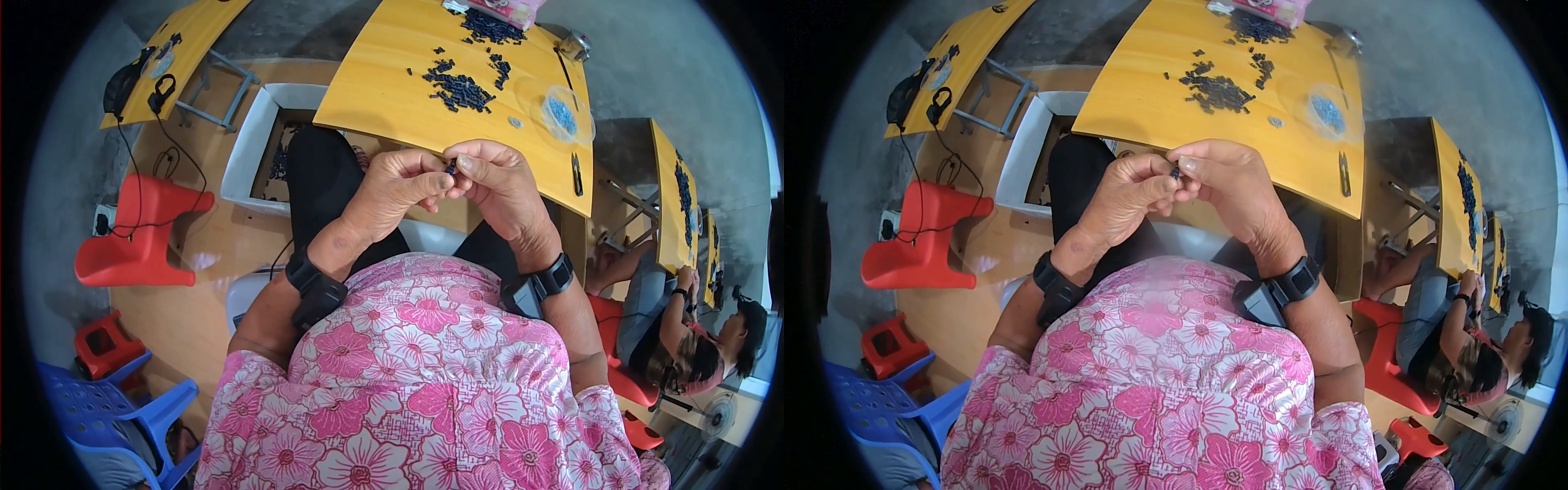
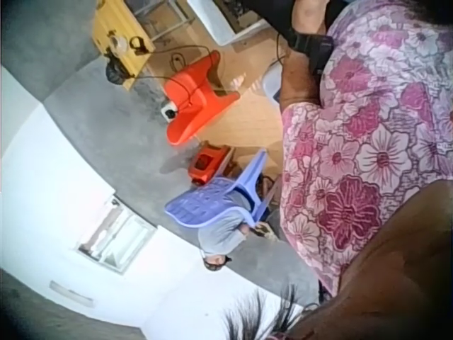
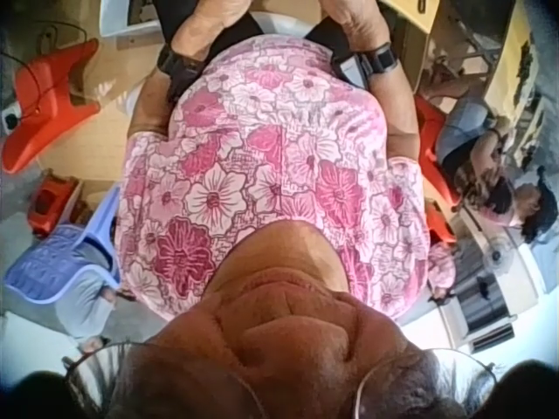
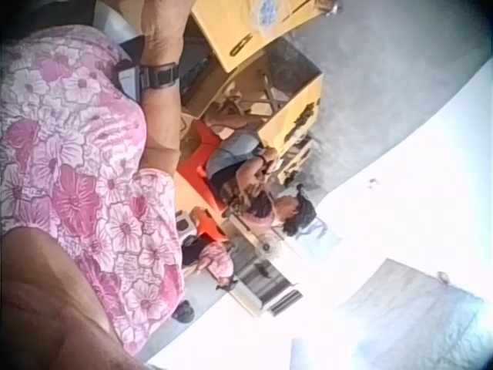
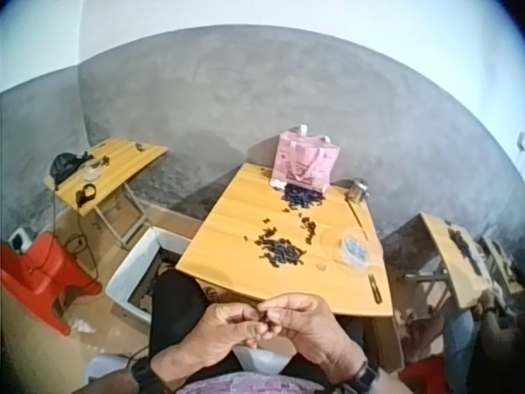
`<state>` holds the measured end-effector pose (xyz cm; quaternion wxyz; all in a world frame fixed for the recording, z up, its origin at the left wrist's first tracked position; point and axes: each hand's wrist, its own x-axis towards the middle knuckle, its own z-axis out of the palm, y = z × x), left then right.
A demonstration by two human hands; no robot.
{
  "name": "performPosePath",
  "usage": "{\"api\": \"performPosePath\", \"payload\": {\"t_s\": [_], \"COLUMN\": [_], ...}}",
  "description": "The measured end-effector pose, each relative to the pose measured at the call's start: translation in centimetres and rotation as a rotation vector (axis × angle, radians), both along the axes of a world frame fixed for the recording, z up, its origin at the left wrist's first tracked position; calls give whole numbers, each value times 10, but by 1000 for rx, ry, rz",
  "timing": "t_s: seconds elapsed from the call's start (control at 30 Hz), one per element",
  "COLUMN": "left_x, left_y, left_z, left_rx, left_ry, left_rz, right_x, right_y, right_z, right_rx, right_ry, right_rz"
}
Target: Assembling small black plastic components by hand at a workbench.
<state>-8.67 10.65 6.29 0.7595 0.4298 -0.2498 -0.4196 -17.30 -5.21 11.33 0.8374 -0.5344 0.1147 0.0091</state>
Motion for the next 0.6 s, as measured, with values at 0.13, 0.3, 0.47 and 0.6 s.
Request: {"api": "performPosePath", "payload": {"t_s": [0.13,0.3,0.47,0.6], "left_x": [0,-1,-1,-1], "left_y": [1,4,6,6], "left_z": [1,2,2,1], "left_rx": [18,36,37,25], "left_ry": [32,54,44,22], "left_rz": [-4,0,7,20], "right_x": [0,-1,-2,-2], "right_y": [0,3,4,7], "right_z": [-3,-1,-1,0], "right_rx": [44,2,-33,-48], "right_ry": [-18,-18,-22,-31], "right_rz": [19,36,45,32]}}
